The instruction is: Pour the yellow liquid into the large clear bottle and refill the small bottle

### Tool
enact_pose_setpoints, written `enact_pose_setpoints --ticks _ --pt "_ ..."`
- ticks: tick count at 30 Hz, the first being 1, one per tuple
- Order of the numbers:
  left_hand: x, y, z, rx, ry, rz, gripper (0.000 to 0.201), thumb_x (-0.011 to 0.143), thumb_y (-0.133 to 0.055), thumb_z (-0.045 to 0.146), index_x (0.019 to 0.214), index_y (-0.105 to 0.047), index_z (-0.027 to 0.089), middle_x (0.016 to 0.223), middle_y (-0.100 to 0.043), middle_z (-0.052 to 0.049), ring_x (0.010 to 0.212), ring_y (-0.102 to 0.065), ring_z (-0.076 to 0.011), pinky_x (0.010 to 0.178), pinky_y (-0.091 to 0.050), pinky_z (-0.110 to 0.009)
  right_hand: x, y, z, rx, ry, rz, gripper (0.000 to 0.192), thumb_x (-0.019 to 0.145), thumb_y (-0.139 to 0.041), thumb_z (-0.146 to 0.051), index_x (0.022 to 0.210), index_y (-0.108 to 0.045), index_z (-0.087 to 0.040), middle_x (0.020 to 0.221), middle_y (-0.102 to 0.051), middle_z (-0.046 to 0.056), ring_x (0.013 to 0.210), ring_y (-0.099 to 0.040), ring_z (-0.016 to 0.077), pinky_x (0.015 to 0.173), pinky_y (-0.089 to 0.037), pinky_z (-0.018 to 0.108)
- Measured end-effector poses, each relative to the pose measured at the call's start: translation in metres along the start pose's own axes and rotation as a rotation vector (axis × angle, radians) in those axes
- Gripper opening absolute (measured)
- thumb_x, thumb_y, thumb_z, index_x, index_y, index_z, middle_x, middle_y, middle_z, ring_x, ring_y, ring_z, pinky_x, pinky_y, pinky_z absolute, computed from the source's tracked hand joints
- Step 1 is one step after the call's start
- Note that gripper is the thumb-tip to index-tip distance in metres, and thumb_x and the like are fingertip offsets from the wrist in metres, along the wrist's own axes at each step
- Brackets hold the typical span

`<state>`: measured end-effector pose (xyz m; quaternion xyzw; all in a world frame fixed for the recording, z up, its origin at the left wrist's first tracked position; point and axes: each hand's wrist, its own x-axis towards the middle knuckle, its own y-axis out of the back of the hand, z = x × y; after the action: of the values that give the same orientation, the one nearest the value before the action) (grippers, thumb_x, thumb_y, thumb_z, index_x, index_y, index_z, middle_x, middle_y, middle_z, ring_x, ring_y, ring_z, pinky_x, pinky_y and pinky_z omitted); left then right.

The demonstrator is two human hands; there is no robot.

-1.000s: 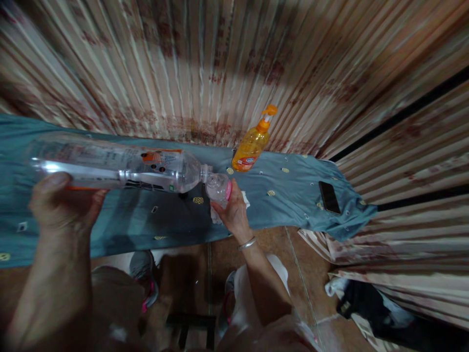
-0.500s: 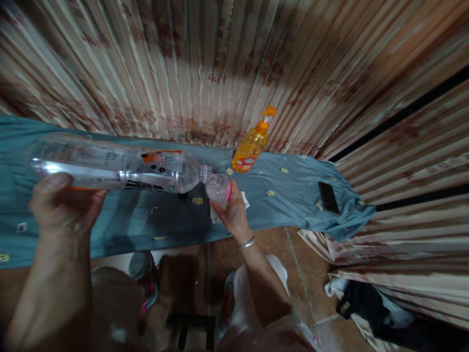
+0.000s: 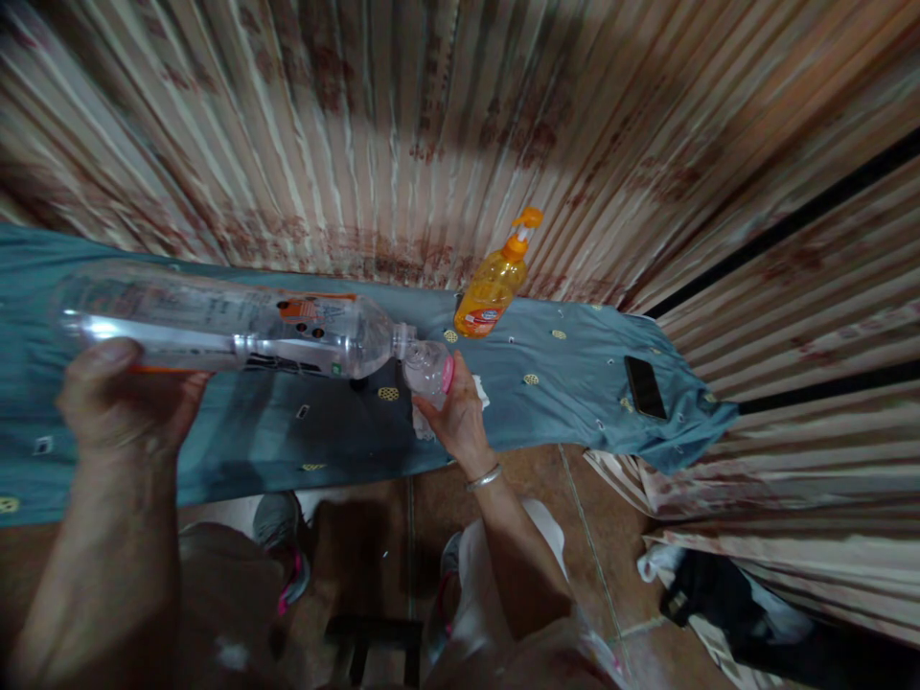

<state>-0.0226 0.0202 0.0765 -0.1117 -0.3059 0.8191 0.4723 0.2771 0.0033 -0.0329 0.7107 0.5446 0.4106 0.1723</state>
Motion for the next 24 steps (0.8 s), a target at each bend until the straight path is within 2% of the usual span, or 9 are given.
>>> enact_pose_setpoints --ticks 6,12,19,24 --pt "0.0008 0.0006 0.0006 0.013 0.004 -0.027 0.082 0.039 -0.075 0.024 0.119 -0.064 0.029 0.095 -0.073 -0.001 0.057 -0.058 -0.0133 0.064 -0.062 -0.033 0.0000 0.0004 0.0008 -0.019 0.003 -0.002 0.097 0.076 -0.085 -0.037 0.156 -0.036 -0.012 0.153 -0.055 0.023 0.141 -0.056 0.0355 0.116 -0.047 0.056" --pt "0.0001 0.0036 -0.0008 0.032 -0.011 -0.045 0.082 0.041 -0.080 0.027 0.121 -0.064 0.028 0.099 -0.072 -0.002 0.063 -0.060 -0.0149 0.070 -0.063 -0.036 -0.0003 -0.0003 0.0019 -0.009 0.010 -0.008 0.097 0.076 -0.085 -0.037 0.156 -0.036 -0.010 0.152 -0.055 0.024 0.141 -0.056 0.0356 0.115 -0.049 0.055" --pt "-0.0023 -0.0033 0.0012 0.050 -0.022 -0.053 0.074 0.041 -0.079 0.029 0.114 -0.064 0.028 0.088 -0.069 0.000 0.077 -0.067 -0.0215 0.077 -0.062 -0.038 -0.0010 -0.0013 0.0010 0.016 0.010 0.007 0.095 0.078 -0.083 -0.037 0.157 -0.035 -0.012 0.153 -0.054 0.023 0.142 -0.054 0.0354 0.117 -0.046 0.057" --pt "-0.0039 -0.0063 0.0020 0.061 -0.020 -0.056 0.070 0.040 -0.079 0.030 0.108 -0.065 0.027 0.091 -0.070 -0.003 0.088 -0.069 -0.0265 0.078 -0.062 -0.039 -0.0008 -0.0016 0.0024 0.022 0.009 -0.001 0.095 0.079 -0.082 -0.039 0.157 -0.035 -0.013 0.153 -0.054 0.023 0.142 -0.054 0.0357 0.117 -0.046 0.057"
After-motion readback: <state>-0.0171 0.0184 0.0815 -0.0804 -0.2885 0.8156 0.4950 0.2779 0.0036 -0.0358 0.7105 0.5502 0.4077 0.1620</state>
